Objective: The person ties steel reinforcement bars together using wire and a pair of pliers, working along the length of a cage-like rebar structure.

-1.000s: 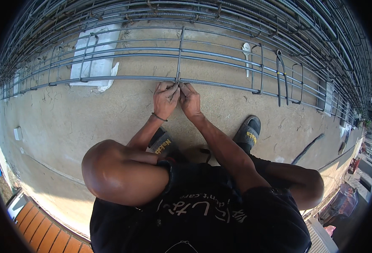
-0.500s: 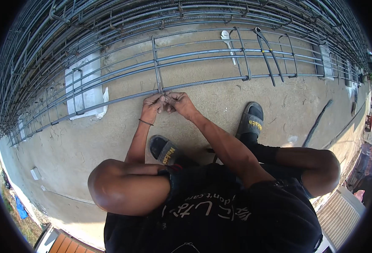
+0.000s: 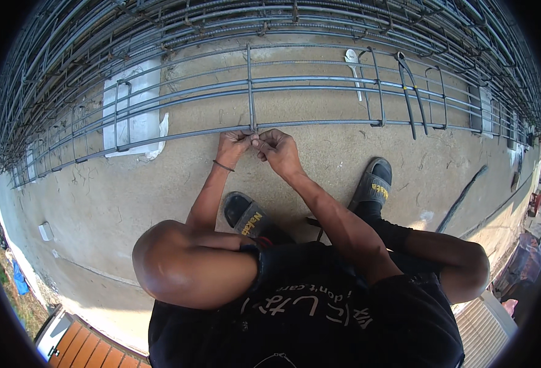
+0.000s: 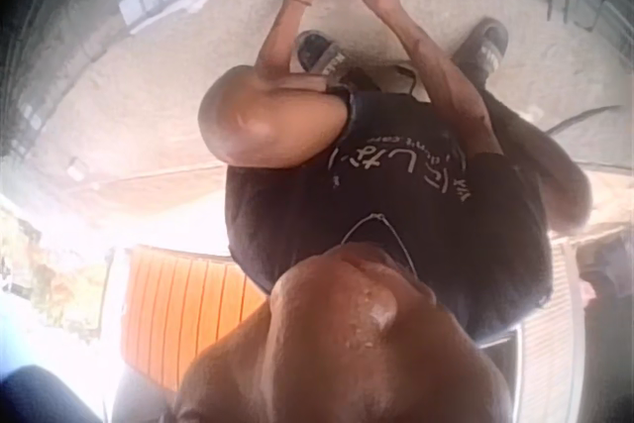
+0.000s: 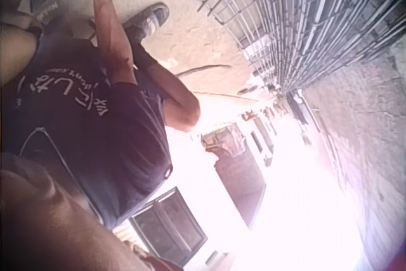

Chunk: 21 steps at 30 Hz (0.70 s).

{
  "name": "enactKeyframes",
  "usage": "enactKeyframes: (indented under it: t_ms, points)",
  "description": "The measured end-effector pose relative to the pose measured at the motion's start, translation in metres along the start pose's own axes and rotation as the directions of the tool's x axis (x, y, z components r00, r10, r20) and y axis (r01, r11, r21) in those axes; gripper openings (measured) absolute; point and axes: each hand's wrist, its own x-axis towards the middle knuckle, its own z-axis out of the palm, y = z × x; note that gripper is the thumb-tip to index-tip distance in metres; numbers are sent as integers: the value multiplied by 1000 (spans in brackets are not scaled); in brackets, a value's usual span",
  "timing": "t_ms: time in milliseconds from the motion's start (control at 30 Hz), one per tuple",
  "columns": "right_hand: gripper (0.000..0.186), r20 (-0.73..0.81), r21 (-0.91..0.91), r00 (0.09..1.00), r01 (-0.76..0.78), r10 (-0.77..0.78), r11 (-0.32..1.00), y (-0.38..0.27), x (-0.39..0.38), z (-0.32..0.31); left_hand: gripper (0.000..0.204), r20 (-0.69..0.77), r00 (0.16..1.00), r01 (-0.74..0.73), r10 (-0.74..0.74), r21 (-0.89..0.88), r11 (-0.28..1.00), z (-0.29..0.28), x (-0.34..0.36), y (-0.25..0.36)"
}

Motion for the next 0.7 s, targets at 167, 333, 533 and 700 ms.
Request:
enactKeyframes:
  t_ms: [167,333,533,700]
  points:
    - [15,43,-121,998,59,-54,991,4,6,-14,6,109,981,174,-163,-95,980,-1,3,1]
    - [14,106,-216,994,44,-22,975,-6,6,-11,5,33,985,171,-168,-107,979,0,-6,8]
    - [18,92,-60,996,21,-15,998,-1,3,0,5,-62,992,113,-112,8,994,3,-3,-3]
    - [26,46,73,995,-88,84,994,-3,1,7,5,-106,993,60,-58,13,998,5,-1,-13]
